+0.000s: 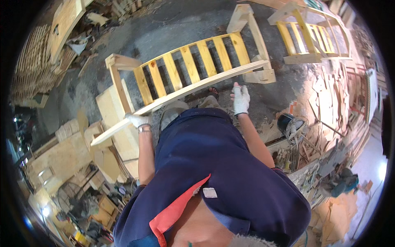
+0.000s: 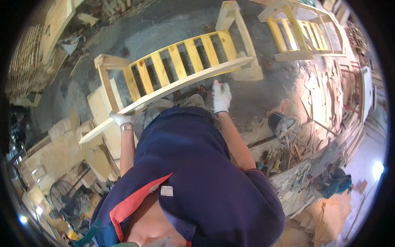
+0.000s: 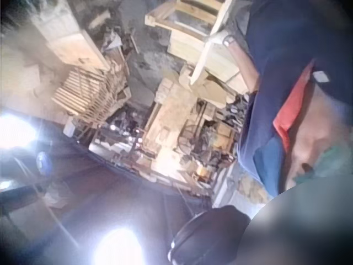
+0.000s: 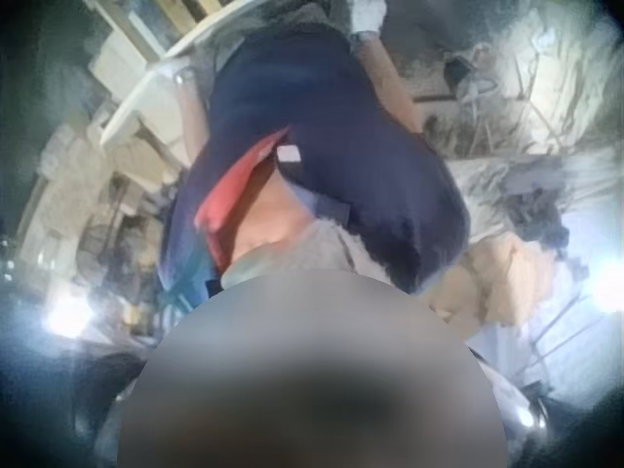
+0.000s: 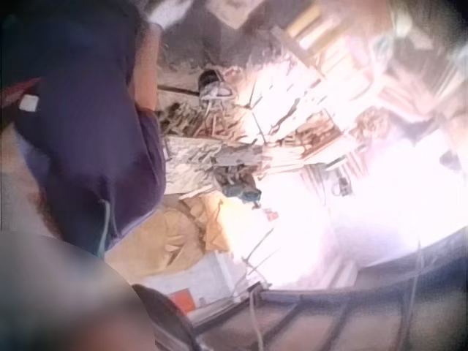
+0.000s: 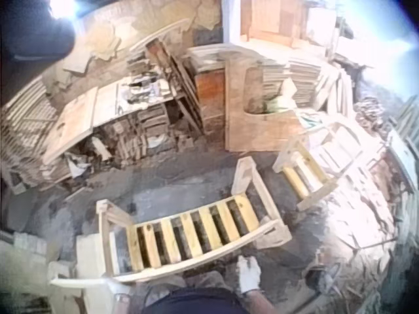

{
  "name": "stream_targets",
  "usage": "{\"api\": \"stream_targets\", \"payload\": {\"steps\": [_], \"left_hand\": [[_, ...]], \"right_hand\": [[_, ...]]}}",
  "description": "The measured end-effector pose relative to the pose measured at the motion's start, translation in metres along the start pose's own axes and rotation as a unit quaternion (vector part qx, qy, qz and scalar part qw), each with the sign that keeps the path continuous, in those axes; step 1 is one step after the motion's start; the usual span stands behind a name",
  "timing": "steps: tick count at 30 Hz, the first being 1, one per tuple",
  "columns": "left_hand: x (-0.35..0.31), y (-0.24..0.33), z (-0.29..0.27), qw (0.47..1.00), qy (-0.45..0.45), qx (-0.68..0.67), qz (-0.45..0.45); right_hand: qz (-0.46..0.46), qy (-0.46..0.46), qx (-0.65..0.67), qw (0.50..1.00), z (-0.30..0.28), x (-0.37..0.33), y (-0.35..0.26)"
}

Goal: The person assembles a wooden chair frame by driving screws into joints with a cordless drill, then fits and secures a slatted seat panel into the frame. The person repositions the frame and aligns the seat before fastening it.

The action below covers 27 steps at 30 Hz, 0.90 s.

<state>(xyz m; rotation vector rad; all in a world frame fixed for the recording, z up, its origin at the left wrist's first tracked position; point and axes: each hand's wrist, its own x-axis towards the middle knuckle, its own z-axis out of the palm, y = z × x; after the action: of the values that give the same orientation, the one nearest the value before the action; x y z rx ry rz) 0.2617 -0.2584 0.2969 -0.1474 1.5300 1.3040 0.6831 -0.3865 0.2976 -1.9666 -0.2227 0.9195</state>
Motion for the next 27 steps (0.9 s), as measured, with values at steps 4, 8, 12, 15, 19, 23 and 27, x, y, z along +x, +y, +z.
{"api": "stream_targets", "payload": {"steps": [4, 8, 12, 15, 19, 23, 27], "left_hand": [[0.02, -0.014, 0.0, 0.999, 0.012, 0.022, -0.034], [0.039, -0.014, -0.003, 0.995, -0.009, 0.072, -0.076], [0.049, -0.017, -0.002, 0.995, -0.081, 0.038, -0.039], [0.051, -0.024, 0.002, 0.992, -0.118, 0.016, -0.041], [0.047, -0.037, 0.007, 0.993, -0.065, 0.063, -0.081], [0.043, -0.044, 0.003, 0.988, -0.054, 0.126, -0.068], [0.042, -0.045, -0.002, 0.988, -0.046, 0.143, -0.037]], "right_hand": [[0.216, -0.124, 0.203, 0.947, -0.006, 0.047, 0.043], [0.265, -0.142, 0.365, 0.881, 0.021, 0.076, 0.053], [0.259, -0.068, 0.247, 0.931, 0.047, 0.098, 0.069], [0.277, -0.023, 0.296, 0.914, 0.056, 0.113, 0.086], [0.272, 0.037, 0.309, 0.911, 0.05, 0.131, 0.104], [0.255, 0.032, 0.303, 0.918, 0.04, 0.142, 0.109], [0.25, 0.038, 0.298, 0.92, 0.038, 0.14, 0.106]]}}
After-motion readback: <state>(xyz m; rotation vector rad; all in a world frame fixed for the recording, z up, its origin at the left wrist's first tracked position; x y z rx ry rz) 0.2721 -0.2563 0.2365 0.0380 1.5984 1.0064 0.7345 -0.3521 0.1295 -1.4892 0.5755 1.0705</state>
